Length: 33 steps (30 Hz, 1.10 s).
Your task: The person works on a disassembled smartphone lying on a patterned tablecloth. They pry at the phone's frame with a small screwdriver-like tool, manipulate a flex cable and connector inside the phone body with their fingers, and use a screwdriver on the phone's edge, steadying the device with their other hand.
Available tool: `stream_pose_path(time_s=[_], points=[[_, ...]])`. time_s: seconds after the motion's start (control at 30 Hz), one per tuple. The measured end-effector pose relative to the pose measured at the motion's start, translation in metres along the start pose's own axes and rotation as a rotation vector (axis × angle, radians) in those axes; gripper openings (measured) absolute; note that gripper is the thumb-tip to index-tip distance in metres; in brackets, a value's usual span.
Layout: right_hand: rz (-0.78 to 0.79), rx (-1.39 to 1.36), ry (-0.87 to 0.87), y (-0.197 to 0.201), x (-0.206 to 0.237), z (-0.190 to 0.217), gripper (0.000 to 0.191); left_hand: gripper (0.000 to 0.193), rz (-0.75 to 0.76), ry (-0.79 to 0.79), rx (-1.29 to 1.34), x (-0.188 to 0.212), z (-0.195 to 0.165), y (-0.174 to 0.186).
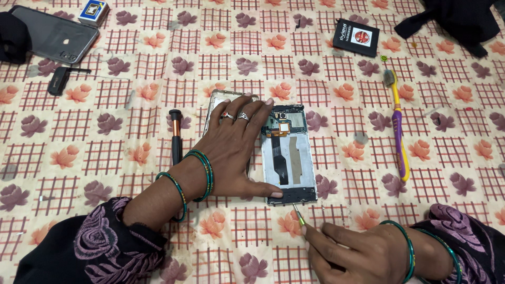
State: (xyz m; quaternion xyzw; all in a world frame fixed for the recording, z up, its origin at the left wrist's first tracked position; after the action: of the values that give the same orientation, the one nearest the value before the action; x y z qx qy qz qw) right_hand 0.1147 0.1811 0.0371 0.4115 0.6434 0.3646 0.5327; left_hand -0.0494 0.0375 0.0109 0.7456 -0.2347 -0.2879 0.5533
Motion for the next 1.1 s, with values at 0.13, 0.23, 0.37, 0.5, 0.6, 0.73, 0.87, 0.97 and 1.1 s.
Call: stream_pose_path(time_s=[0.13, 0.23, 0.37, 0.5, 0.6, 0.73, 0.87, 0.97, 1.1], points=[[0.031, 0.044, -0.040, -0.0018, 0.0031, 0.0006, 0.020, 0.143, -0.012, -0.006, -0.008, 0.0002, -0.0011, 0.0011], [0.004, 0.003, -0.078, 0.0001, 0.0042, -0.0023, 0.017, 0.145, -0.001, -0.001, -0.008, -0.0008, 0.0006, -0.0003], [0.045, 0.038, -0.049, -0.0033, 0.0055, 0.0011, 0.020, 0.144, -0.007, -0.007, -0.006, -0.0001, -0.0004, 0.0002], [0.016, 0.009, -0.080, -0.0012, 0.0043, -0.0019, 0.018, 0.145, 0.002, -0.003, -0.009, -0.0006, 0.0002, -0.0010], [0.037, 0.021, -0.069, -0.0027, 0.0046, -0.0006, 0.020, 0.145, 0.002, -0.003, -0.009, 0.0001, 0.0004, -0.0011], [0.023, 0.007, -0.066, -0.0036, 0.0038, -0.0014, 0.017, 0.146, -0.010, -0.006, -0.010, -0.0005, 0.0002, -0.0012], [0.017, -0.019, -0.061, -0.0030, 0.0031, -0.0013, 0.020, 0.146, -0.003, -0.006, -0.009, 0.0001, 0.0006, -0.0019], [0.016, -0.014, -0.080, -0.0005, 0.0027, -0.0030, 0.019, 0.146, -0.001, -0.002, -0.007, 0.0001, 0.0003, -0.0025], [0.007, -0.018, -0.105, 0.0025, 0.0015, -0.0049, 0.017, 0.146, -0.009, -0.008, -0.011, -0.0006, -0.0003, -0.0007]])
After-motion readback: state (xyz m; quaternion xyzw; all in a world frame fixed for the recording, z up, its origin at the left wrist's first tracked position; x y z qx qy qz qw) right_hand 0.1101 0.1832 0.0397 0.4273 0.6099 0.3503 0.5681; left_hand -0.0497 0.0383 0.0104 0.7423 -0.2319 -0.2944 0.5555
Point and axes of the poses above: each hand's wrist, its own x-axis away from the middle knuckle, its own y-axis out of the back of the hand, z = x × y, the point moved 10 cm from there along -x, towards the middle knuckle, and after that the axes turned 4 degrees about -y, right-handed, at the moved point
